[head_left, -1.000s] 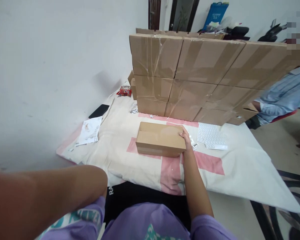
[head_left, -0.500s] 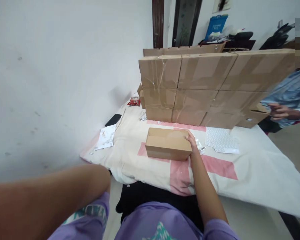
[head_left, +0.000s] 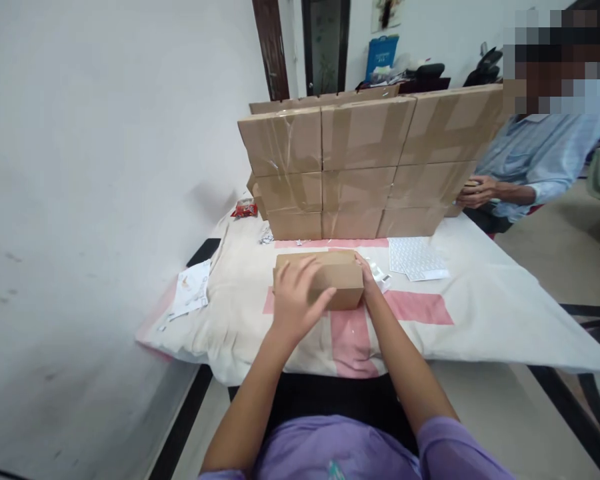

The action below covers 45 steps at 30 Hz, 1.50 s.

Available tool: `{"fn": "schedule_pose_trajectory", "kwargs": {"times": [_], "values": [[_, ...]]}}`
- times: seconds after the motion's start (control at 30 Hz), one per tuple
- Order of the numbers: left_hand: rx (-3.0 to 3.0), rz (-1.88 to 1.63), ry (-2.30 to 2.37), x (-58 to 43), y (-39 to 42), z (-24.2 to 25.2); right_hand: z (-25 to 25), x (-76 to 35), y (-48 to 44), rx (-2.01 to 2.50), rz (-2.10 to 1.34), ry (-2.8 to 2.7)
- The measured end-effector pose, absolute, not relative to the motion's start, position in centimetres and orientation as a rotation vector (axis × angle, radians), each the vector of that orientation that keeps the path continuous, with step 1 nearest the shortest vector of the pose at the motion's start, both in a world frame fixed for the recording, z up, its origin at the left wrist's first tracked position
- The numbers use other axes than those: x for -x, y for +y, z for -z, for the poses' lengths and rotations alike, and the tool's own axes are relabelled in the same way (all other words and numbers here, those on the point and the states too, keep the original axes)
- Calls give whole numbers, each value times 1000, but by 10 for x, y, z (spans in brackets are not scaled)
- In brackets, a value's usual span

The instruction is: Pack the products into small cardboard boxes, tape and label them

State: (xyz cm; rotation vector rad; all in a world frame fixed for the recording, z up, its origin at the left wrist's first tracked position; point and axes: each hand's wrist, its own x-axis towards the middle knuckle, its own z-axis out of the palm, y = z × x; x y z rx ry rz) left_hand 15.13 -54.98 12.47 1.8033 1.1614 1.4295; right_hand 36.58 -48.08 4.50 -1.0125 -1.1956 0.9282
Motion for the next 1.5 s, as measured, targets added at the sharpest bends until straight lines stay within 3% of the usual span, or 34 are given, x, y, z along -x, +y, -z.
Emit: {"fn": "schedule_pose_trajectory", "kwargs": {"times": [0.17,0.53,0.83,1.37,1.5], "values": [[-2396,-1061,1044,-161,-529,-97,-45,-364,-483,1000,-874,-1175],[-2388,-1180,1026,-162,-497,-79,-50,-433,-504,1231,-392,-944],[-2579,-1076,1035,-151,-467,-82,-18,-456,-522,1577,-489,-888],[-2810,-896,985,-144,-458,-111,-14,-445,-519,1738,-418,-998],[-2881,-1131,920,-155,-477,-113,-18,-445,-518,1752,-362,-1058]]}}
